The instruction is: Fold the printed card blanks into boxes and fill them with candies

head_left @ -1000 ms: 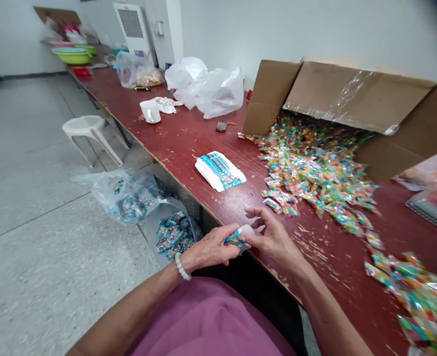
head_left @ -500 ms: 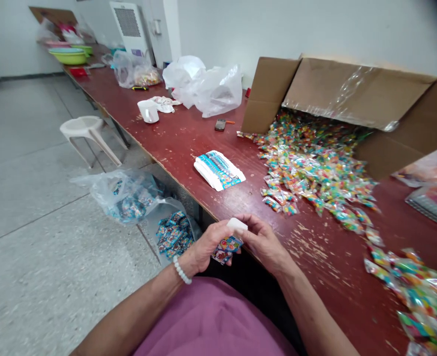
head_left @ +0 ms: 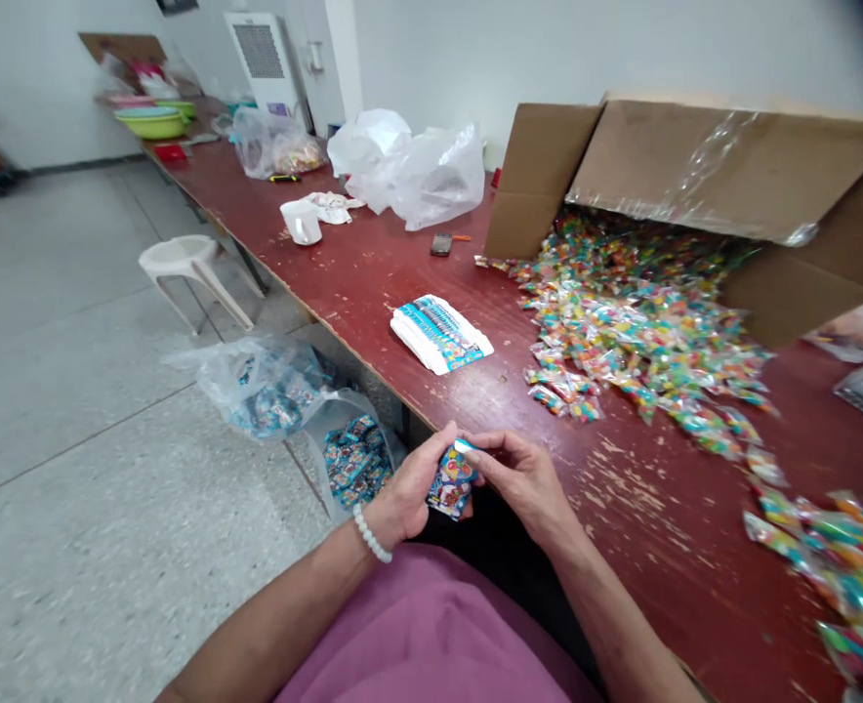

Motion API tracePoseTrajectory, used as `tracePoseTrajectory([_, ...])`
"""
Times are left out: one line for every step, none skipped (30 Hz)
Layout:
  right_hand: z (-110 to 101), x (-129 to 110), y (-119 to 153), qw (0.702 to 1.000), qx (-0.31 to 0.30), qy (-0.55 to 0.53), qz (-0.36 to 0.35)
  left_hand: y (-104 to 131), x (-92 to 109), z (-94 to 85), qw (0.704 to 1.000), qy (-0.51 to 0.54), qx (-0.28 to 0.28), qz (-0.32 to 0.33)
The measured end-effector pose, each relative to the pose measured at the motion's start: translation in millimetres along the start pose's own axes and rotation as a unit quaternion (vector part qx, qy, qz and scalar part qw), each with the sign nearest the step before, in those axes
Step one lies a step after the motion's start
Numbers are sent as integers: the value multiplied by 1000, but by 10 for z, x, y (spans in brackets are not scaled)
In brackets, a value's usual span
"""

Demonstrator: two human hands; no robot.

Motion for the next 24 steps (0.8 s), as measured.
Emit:
tracePoseTrajectory([18, 62, -25, 999, -2, -23, 24, 7, 25, -6, 1000, -16, 1, 18])
tracePoseTrajectory([40, 107, -48, 998, -8, -45, 41, 16, 55, -6, 999, -37, -2, 39])
tracePoseTrajectory([63, 139, -67, 996, -16, -66, 53, 25, 82, -1, 997, -60, -8, 57])
tracePoseTrajectory([87, 160, -81, 994, -26, -86, 63, 33, 100, 9, 994, -84, -17, 70])
tracePoseTrajectory([106, 173, -88, 992, -35, -102, 70, 38, 105, 16, 991, -105, -27, 76])
tracePoseTrajectory([119, 174, -90, 990, -41, -110, 73, 38, 98, 17, 990, -117, -35, 74])
tracePoseTrajectory([121, 162, -88, 991, -44, -107, 70, 35, 82, 11, 990, -121, -40, 66])
tracePoseTrajectory([110, 136, -83, 993, -42, -90, 59, 29, 67, -6, 991, -120, -38, 55])
tracePoseTrajectory([92, 95, -76, 997, -36, -62, 41, 20, 56, -33, 992, -111, -30, 44])
tracePoseTrajectory([77, 43, -63, 999, -31, -32, 16, 10, 45, -63, 995, -97, -20, 31])
tracePoseTrajectory([77, -12, -44, 999, -32, -4, -13, 0, 35, -89, 997, -77, -9, 17])
tracePoseTrajectory([89, -61, -18, 998, -36, 17, -43, -11, 27, -106, 998, -56, -1, 6])
tracePoseTrajectory([107, -100, 14, 996, -41, 30, -74, -21, 20, -111, 999, -36, 1, -1])
tracePoseTrajectory([130, -125, 52, 993, -47, 39, -102, -31, 7, -106, 1000, -17, -1, -6])
tracePoseTrajectory([152, -134, 92, 989, -49, 51, -128, -41, -16, -104, 1000, -4, -3, -11])
tracePoseTrajectory([172, -128, 133, 985, -47, 73, -151, -50, -52, -115, 1000, 1, -2, -14])
tracePoseTrajectory([194, -111, 173, 979, -42, 104, -170, -57, -98, -142, 1000, 1, 4, -17])
tracePoseTrajectory([228, -84, 209, 972, -41, 142, -184, -60, -154, -186, 1000, -2, 14, -20])
tracePoseTrajectory([275, -48, 240, 963, -48, 183, -192, -57, -207, -252, 999, -7, 28, -21])
tracePoseTrajectory([318, -10, 263, 954, -56, 219, -195, -49, -246, -334, 999, -15, 46, -17])
tracePoseTrajectory([343, 22, 277, 947, -60, 246, -195, -35, -263, -429, 998, -25, 63, -8])
tracePoseTrajectory([350, 47, 280, 944, -62, 262, -192, -18, -252, -539, 996, -37, 82, 4])
tracePoseTrajectory([336, 64, 273, 944, -60, 268, -186, 0, -211, -666, 993, -53, 103, 20])
tracePoseTrajectory([301, 79, 255, 946, -52, 266, -176, 17, -138, -811, 988, -71, 129, 38])
Point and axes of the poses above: each hand's wrist, its own y-axis away from the middle knuckle, its own z-axis out of the palm, x = y × z, the point moved 10 cm from there along -y, towards the middle knuckle, and after that the axes turned 2 degrees about y, right-handed, at the moved point
